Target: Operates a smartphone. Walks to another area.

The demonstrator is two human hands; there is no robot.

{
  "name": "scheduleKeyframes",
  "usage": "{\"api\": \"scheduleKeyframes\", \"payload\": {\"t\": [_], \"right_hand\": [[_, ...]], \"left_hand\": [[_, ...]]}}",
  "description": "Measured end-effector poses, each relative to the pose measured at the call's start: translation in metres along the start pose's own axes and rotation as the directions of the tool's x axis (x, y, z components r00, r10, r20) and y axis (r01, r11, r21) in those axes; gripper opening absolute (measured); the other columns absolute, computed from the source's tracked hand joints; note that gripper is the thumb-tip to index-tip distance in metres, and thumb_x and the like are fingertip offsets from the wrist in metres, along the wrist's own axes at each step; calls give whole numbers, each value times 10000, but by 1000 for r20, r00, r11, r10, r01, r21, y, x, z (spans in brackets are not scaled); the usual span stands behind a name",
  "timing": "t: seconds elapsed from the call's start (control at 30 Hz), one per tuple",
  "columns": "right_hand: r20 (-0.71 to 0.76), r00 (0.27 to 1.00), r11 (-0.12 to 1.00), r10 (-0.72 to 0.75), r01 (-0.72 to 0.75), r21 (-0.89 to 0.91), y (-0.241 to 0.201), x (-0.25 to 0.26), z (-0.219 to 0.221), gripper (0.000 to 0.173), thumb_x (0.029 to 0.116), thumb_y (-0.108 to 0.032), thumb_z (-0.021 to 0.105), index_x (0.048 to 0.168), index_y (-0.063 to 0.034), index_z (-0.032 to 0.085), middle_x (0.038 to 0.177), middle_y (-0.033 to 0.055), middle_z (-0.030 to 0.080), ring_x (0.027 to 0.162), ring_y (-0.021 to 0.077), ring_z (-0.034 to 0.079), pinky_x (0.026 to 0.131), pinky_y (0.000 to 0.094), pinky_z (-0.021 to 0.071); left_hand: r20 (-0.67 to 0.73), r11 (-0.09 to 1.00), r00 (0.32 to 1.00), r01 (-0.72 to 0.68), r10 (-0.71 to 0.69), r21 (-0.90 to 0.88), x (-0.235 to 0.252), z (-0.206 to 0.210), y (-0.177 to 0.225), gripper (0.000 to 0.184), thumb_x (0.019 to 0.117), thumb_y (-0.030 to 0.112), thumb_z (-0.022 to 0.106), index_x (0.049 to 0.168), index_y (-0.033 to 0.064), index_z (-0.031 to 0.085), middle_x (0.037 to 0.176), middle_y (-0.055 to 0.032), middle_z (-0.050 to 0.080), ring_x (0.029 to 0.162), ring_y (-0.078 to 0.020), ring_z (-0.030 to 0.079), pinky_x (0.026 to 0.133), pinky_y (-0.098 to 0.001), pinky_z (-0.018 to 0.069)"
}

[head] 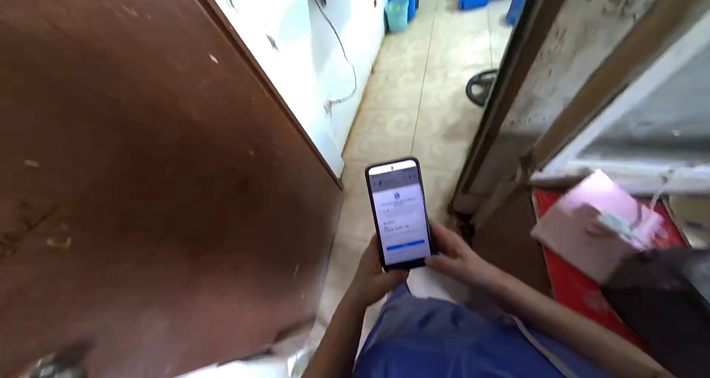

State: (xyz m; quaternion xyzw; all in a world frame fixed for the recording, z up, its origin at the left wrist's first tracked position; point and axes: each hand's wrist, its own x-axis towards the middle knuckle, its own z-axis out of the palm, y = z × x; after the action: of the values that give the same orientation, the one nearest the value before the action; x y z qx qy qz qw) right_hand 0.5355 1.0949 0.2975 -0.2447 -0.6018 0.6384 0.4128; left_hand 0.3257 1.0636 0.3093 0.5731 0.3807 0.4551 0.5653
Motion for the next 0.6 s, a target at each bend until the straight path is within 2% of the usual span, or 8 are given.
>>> {"api": "scheduleKeyframes", "payload": {"t": [0.1,0.17,0.3,0.4,0.47,0.6], "right_hand": [[-37,998,998,56,-55,19,3,52,-12,515,892,-186,613,1322,42,443,1120,-63,687,1003,-45,653,875,198,553],[-56,996,997,72,-71,28,6,86,-18,504,875,-155,609,1317,34,456,1115,-66,694,1000,-38,662,885,202,559],[-109,994,1000,8,-11,-21,19,145,-39,507,900,-219,634,1309,26,464,1125,-60,702,1009,-26,671,888,212,567],[-154,988,995,-1,-14,-96,15,183,-61,506,901,-176,605,1325,54,450,1119,-53,685,982,-47,654,849,188,556],[-175,984,992,-16,-7,-127,13,207,-79,503,904,-152,604,1328,69,447,1128,-52,679,991,-59,646,862,174,551],[-182,980,986,-81,52,-159,18,261,-129,522,921,-255,633,1305,48,451,1132,-77,674,1014,-58,643,890,181,548]], "left_hand": [[27,999,998,52,-52,-5,45,-30,9,817,767,-32,697,1424,-168,231,1228,-46,669,1076,-36,676,950,-275,571],[49,998,997,67,-66,-19,76,-53,13,799,762,-92,658,1424,-154,216,1236,-46,662,1085,-34,676,960,-269,570],[62,999,998,23,-20,-47,138,-88,8,861,726,-138,649,1439,-176,167,1283,-84,627,1114,-36,667,982,-262,562],[76,1000,997,-18,17,10,187,-105,4,895,722,-112,670,1446,-213,153,1314,-149,601,1133,-37,655,987,-244,549],[101,996,994,-48,40,78,221,-115,0,875,728,-78,691,1423,-244,187,1305,-193,604,1130,-37,652,981,-228,542],[180,992,982,-80,61,96,300,-133,-6,809,750,-89,675,1388,-264,209,1292,-220,595,1143,-37,643,993,-221,531]]}}
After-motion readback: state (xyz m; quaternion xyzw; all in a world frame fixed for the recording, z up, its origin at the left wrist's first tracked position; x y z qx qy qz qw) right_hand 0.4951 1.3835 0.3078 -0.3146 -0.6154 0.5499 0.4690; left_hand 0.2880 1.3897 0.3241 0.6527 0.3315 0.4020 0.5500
